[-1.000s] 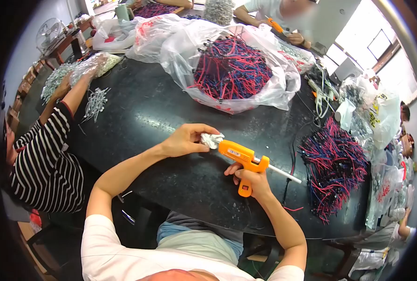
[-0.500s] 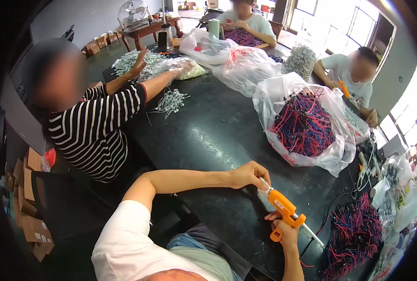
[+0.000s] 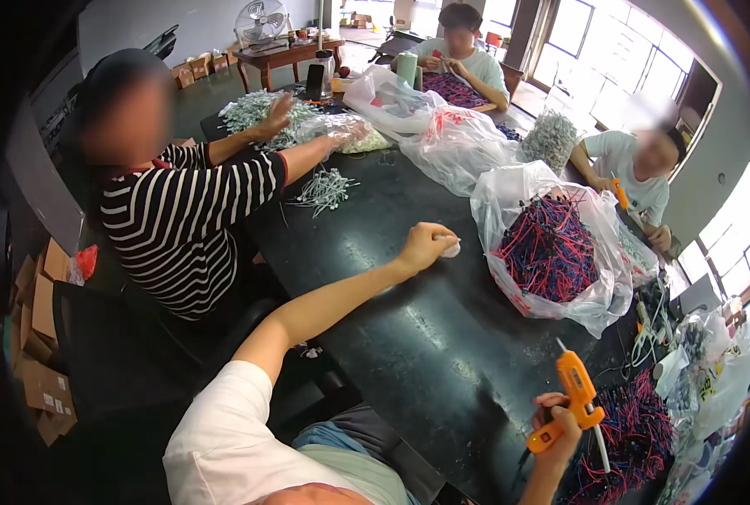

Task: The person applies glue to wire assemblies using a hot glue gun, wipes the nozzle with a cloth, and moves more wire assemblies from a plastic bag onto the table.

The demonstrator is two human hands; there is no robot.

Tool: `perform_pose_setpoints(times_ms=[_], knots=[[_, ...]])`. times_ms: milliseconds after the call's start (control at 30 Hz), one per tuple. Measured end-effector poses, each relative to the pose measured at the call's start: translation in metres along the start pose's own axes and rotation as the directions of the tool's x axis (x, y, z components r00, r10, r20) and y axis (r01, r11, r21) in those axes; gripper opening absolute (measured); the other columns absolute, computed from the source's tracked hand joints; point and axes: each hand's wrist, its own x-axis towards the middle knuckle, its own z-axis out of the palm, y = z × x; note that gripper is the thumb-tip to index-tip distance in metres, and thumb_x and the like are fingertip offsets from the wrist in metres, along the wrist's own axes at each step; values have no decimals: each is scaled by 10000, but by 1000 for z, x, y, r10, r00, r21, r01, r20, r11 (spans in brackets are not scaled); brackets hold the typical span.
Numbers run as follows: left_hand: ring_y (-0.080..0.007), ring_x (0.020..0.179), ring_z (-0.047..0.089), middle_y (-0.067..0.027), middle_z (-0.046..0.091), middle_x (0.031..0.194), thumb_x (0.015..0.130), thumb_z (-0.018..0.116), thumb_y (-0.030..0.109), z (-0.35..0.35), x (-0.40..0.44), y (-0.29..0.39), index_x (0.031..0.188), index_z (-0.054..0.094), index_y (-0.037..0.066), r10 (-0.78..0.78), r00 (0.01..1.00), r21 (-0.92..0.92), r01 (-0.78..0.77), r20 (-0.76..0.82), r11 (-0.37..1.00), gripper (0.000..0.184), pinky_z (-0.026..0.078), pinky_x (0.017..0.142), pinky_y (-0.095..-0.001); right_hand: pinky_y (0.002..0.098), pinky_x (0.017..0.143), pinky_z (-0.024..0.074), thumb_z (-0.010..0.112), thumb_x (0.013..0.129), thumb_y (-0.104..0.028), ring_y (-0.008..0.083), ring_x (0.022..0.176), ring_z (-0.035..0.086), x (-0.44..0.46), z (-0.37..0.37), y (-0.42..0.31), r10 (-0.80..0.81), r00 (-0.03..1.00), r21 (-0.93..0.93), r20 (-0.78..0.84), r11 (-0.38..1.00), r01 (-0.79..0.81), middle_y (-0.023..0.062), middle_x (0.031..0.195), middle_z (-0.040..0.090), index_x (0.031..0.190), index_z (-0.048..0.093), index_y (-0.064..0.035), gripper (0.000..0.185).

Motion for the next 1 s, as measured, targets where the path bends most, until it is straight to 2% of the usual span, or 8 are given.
perform_pose_setpoints(times_ms=[67,200,333,500,600,667,767,1000], knots=[[-169,778,710,-138,743,947,855,712,191,3,17,-2,1069,734,43,-47,999,68,45,28,997,261,552,745,-301,242,417,381,575,748,-125,127,490,448,-8,-6,-17,4,1000,-4,-31,1000,-4,194,854,635,857,596,22,184],[-297,878,700,-212,673,1135,870,638,142,26,63,-14,1261,615,25,24,992,-280,11,121,960,409,541,803,-361,245,412,390,580,760,-118,126,488,447,-29,-25,-23,-16,996,-7,-90,1000,16,189,840,625,902,587,12,193],[-350,1054,622,-196,661,1115,890,572,78,40,90,-32,1177,638,-6,350,910,132,-327,-222,936,306,487,911,-378,247,417,399,588,773,-120,134,485,450,-45,-57,3,0,977,63,-212,998,14,196,851,630,976,575,7,239],[-249,985,625,-127,656,1118,987,487,84,-20,62,87,1080,648,7,244,753,-223,-459,-610,860,201,492,853,-360,267,488,404,583,803,-141,138,570,483,-60,-71,25,9,953,119,-303,993,29,173,894,638,1021,586,-17,251],[-184,1000,610,-55,652,1163,1020,502,168,-49,-2,195,1191,630,43,213,835,-698,-543,-508,467,248,473,852,-319,274,546,426,578,832,-153,138,613,498,-56,-77,41,-37,944,63,-329,996,61,172,941,644,959,604,0,202],[-206,1081,587,-93,606,1278,1023,501,198,-60,-45,232,1284,571,61,393,789,-796,-573,-471,194,303,455,908,-369,274,556,429,577,844,-154,139,615,501,-56,-80,48,-65,943,20,-325,997,75,175,952,646,950,606,4,192],[-201,1045,588,-152,588,1195,1035,438,172,-69,-107,266,1225,551,-34,510,685,-840,-518,-520,-161,302,460,845,-359,278,571,434,574,865,-153,141,621,506,-58,-79,51,-98,941,-42,-324,995,89,179,962,646,946,605,2,178],[-202,959,593,-153,598,1118,994,491,177,-68,-151,272,1147,566,-39,632,580,-852,-432,-513,-295,276,461,778,-344,306,623,493,595,885,-126,191,699,587,-63,-65,46,-67,876,-27,-477,998,61,124,954,660,1009,610,-22,162]])
